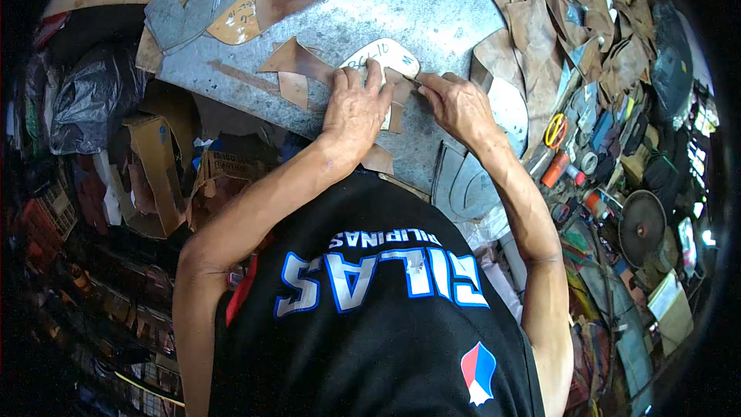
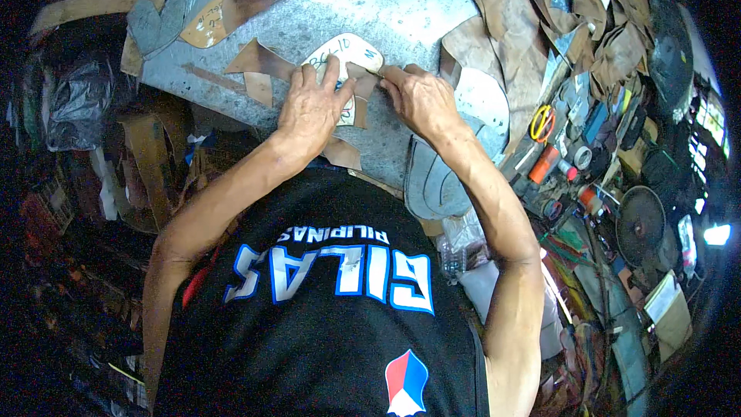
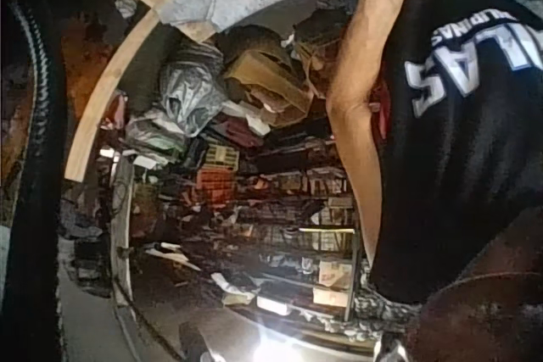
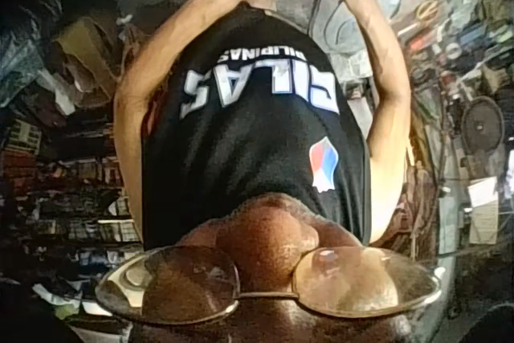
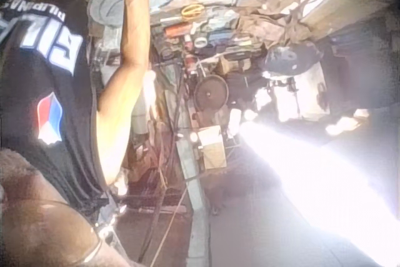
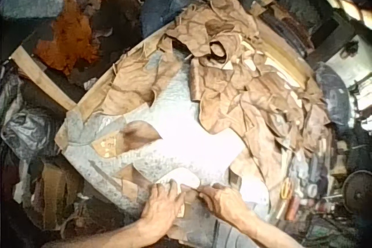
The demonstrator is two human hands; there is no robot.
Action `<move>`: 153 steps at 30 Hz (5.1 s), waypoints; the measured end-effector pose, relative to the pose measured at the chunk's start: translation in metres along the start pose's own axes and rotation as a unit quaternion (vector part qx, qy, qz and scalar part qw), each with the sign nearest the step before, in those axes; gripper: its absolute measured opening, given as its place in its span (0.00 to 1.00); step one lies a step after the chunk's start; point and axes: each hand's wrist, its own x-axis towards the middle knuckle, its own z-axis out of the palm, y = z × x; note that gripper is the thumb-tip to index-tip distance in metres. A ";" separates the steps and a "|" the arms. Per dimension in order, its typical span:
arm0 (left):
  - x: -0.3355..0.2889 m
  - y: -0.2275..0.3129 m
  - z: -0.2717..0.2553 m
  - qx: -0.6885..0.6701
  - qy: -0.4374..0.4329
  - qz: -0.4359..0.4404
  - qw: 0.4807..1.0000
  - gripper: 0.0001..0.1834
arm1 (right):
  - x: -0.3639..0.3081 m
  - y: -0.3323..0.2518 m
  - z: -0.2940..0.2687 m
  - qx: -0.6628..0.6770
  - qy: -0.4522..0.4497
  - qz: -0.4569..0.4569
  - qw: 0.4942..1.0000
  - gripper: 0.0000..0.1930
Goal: Cutting out leather shoe components using templates and a utility knife.
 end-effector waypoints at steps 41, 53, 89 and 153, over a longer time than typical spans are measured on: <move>-0.001 -0.038 0.026 -0.127 0.140 0.135 0.973 0.35 | -0.091 -0.125 0.119 0.283 0.332 0.395 0.809 0.15; 0.006 -0.036 0.039 -0.086 0.145 0.122 0.978 0.42 | 0.005 -0.079 0.073 0.218 0.195 0.391 0.873 0.24; 0.043 -0.052 0.015 -0.108 0.106 0.190 0.970 0.31 | -0.109 -0.143 0.106 0.067 0.162 0.244 0.954 0.33; 0.222 -0.079 -0.017 -0.469 0.275 -0.195 0.816 0.30 | -0.042 -0.009 0.063 0.733 0.302 0.292 0.536 0.08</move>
